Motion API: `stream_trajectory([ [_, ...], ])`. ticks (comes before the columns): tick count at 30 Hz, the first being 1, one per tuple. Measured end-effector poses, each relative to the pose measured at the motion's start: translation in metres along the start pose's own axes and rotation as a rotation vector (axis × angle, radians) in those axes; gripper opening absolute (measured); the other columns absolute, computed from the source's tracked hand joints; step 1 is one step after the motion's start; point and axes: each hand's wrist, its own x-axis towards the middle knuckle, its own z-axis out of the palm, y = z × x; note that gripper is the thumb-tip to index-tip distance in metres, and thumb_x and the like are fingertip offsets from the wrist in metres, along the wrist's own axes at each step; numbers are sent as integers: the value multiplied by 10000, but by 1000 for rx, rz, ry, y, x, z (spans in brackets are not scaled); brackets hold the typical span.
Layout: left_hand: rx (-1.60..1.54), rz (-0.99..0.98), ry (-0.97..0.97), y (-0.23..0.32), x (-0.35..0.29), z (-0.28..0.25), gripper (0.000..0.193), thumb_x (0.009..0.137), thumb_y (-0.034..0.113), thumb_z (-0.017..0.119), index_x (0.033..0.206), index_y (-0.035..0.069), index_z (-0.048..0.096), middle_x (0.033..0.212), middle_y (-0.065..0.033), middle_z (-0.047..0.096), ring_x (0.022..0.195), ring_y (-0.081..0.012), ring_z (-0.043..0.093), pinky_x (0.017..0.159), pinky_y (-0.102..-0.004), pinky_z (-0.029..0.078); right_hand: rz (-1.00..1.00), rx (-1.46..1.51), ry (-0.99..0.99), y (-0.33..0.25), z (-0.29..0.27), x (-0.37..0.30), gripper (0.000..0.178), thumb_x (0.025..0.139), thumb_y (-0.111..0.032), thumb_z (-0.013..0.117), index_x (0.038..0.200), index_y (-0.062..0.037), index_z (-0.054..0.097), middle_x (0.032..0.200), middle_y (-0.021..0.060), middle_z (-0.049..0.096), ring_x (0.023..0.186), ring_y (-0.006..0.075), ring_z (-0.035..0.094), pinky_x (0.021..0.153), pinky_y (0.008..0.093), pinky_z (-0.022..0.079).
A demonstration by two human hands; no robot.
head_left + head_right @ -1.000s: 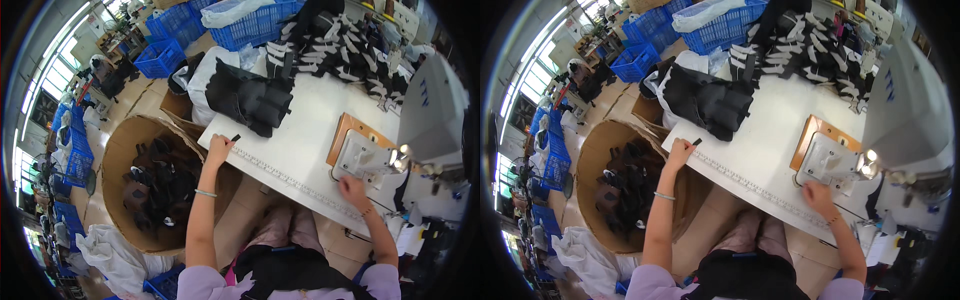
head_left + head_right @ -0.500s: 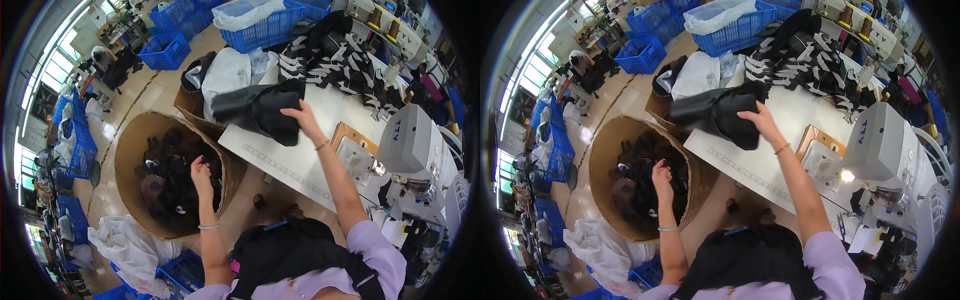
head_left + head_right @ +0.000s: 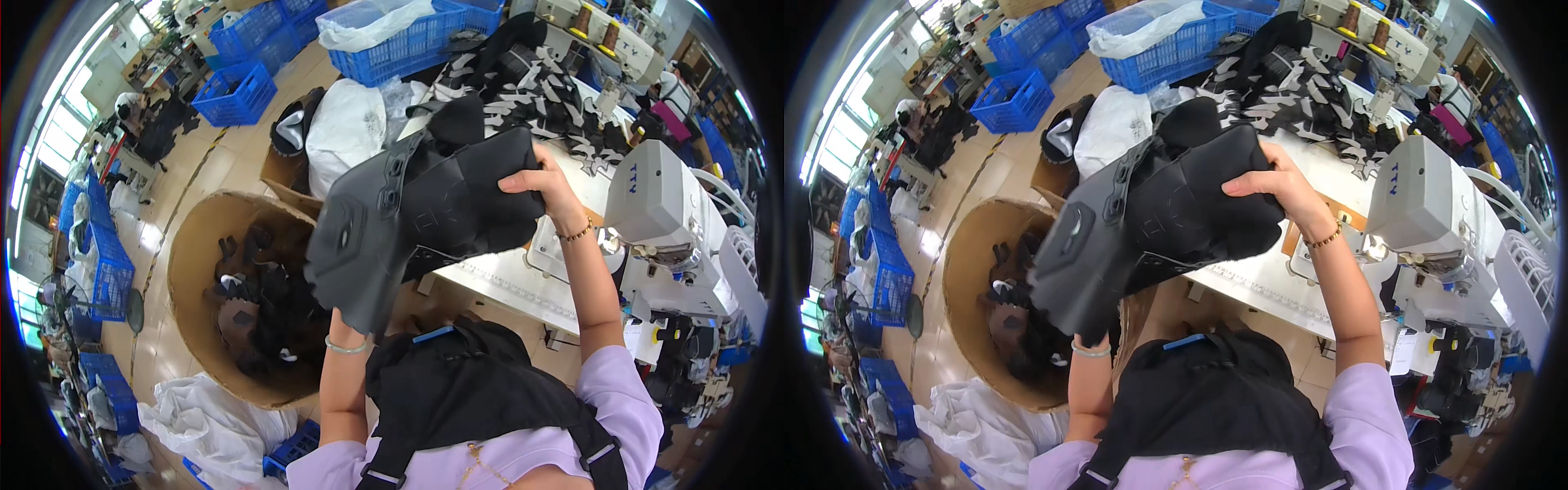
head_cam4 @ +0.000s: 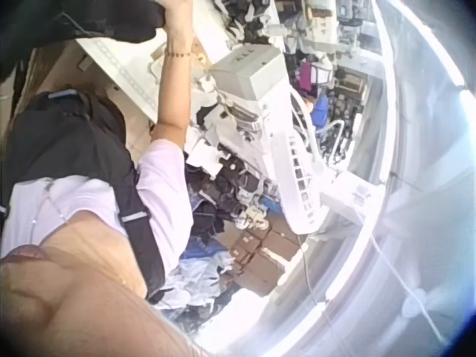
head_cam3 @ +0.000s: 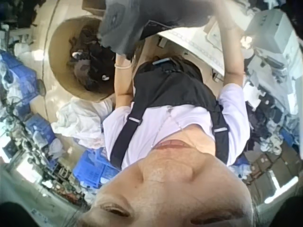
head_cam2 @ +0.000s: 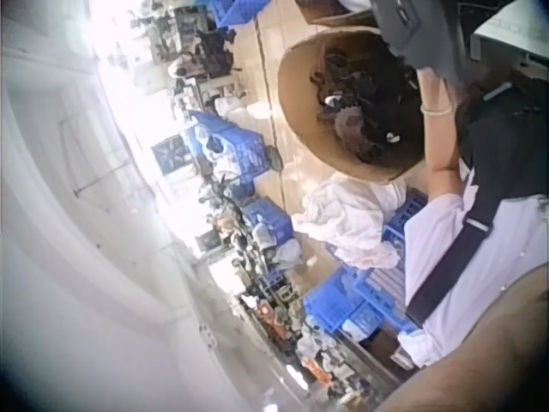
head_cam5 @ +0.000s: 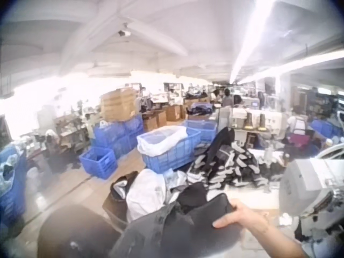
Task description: The person trims threads on boot components using snips at a sewing workstation. The person then fits and aligns boot parts and straps together by hand.
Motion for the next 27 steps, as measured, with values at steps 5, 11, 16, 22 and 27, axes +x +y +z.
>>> stream_trajectory([
  [5, -63, -217, -18, 47, -69, -1, 382, 838, -37, 528, 1205, 18, 440, 1017, -38, 597, 821, -77, 554, 691, -213, 441, 17, 104, 16, 24, -12, 6, 325, 632, -22, 639, 954, 13, 611, 877, 91, 646, 779, 162, 621, 759, 266, 498],
  [11, 455, -63, 74, 127, -2, 116, 278, 813, 48, 653, 971, 23, 425, 770, -58, 627, 706, -114, 597, 626, -243, 456, 368, 1016, -138, 165, -24, 51, 338, 751, -175, 520, 985, 61, 581, 947, 189, 645, 806, 292, 649, 790, 389, 543],
  [16, 1053, 22, 320, 147, -15, 134, 428, 747, 238, 752, 931, 49, 414, 716, -113, 605, 643, -259, 632, 582, -331, 484, 472, 1164, -225, 211, 29, 62, 402, 836, -232, 447, 1074, 69, 565, 1003, 220, 627, 888, 333, 632, 844, 411, 520],
  [22, 1410, 157, 553, 166, -34, 175, 482, 638, 188, 804, 1021, 67, 538, 840, -85, 524, 690, -281, 574, 616, -362, 485, 627, 1100, -358, 215, 48, 50, 405, 847, -241, 439, 1079, 66, 565, 1008, 216, 627, 895, 329, 632, 847, 411, 519],
  [27, 1591, 70, 485, 163, -46, 172, 386, 704, 233, 733, 1003, 31, 596, 1007, -47, 550, 791, -233, 585, 587, -316, 487, 713, 1049, -434, 211, 56, 38, 409, 856, -249, 433, 1083, 64, 565, 1013, 214, 628, 900, 327, 632, 850, 410, 517],
])
